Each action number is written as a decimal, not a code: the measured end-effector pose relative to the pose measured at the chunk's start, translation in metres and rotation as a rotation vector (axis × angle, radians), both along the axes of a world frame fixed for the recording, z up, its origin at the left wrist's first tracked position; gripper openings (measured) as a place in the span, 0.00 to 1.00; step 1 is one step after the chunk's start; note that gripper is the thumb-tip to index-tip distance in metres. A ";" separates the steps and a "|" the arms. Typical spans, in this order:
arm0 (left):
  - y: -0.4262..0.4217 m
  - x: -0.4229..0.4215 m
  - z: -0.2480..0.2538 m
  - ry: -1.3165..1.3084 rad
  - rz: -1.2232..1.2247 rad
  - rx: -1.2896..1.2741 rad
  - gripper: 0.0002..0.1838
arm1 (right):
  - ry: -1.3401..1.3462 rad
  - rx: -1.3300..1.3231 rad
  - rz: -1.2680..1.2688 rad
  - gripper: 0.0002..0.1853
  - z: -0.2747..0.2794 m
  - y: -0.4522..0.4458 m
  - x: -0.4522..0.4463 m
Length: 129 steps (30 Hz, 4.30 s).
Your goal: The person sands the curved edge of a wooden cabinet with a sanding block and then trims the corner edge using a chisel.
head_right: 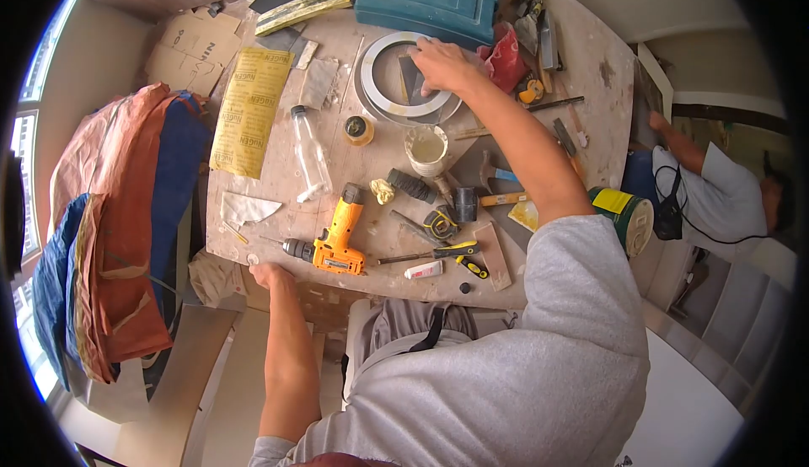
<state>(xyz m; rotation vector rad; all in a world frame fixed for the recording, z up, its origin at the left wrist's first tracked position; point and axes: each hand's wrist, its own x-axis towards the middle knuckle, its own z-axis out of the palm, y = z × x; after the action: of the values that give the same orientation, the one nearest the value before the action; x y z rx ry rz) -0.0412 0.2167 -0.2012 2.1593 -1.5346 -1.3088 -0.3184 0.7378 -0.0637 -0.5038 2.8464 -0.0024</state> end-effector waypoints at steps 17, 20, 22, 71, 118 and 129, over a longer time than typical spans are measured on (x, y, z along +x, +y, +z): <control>0.029 -0.016 0.048 0.045 -0.046 0.014 0.40 | -0.136 0.079 0.265 0.20 0.007 0.013 -0.036; 0.022 -0.015 0.039 0.020 -0.060 0.000 0.41 | -0.065 -0.175 0.007 0.19 0.055 0.010 -0.030; 0.018 -0.004 0.023 0.000 -0.043 -0.015 0.41 | 0.160 -0.315 -0.071 0.19 0.102 0.011 -0.018; 0.019 0.328 0.336 1.302 -0.194 0.205 0.05 | -1.043 -1.261 0.252 0.35 0.191 -0.364 0.465; 0.073 0.689 0.500 -0.343 -0.149 -1.938 0.23 | -0.269 -2.006 1.153 0.26 0.372 -0.451 0.807; 0.061 0.677 0.485 -0.325 -0.227 -1.932 0.27 | -0.252 -1.902 1.179 0.25 0.371 -0.457 0.789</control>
<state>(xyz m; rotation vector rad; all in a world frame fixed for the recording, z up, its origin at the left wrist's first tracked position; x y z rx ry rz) 0.6360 0.2776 0.2835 0.8020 -1.7364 0.6438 0.4708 0.2804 0.3075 -1.9573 1.0094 -2.1811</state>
